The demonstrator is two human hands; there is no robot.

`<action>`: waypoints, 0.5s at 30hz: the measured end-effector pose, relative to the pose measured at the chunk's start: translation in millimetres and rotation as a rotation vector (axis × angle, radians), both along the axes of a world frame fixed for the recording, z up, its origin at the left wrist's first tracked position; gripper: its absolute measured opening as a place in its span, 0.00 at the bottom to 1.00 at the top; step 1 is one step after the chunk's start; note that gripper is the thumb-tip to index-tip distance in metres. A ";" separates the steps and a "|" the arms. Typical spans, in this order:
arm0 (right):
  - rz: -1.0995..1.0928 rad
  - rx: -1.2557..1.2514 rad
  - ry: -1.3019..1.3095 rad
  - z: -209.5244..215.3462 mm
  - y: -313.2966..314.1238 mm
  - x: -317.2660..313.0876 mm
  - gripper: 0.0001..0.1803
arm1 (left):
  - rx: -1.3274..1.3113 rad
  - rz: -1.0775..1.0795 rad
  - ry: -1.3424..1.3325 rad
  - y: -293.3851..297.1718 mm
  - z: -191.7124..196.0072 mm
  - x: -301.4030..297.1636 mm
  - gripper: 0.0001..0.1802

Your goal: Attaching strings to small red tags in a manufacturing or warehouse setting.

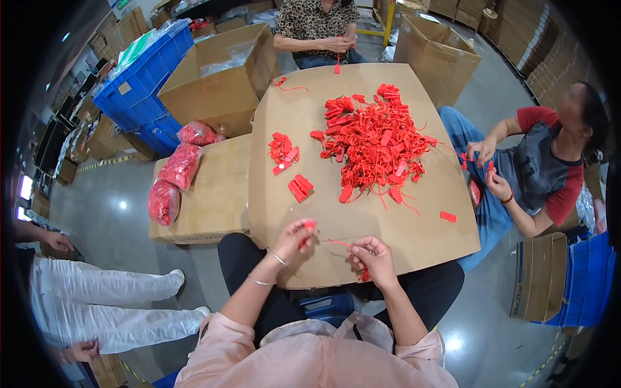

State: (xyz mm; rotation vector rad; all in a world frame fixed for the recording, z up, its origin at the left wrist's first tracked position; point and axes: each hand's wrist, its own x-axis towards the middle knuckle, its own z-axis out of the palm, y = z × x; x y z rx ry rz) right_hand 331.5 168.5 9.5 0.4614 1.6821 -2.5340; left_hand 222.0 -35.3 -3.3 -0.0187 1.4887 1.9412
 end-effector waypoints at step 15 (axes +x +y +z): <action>0.046 0.141 0.107 12.4 10.5 -9.2 0.09 | 0.050 -0.003 -0.069 16.4 -0.5 57.0 0.16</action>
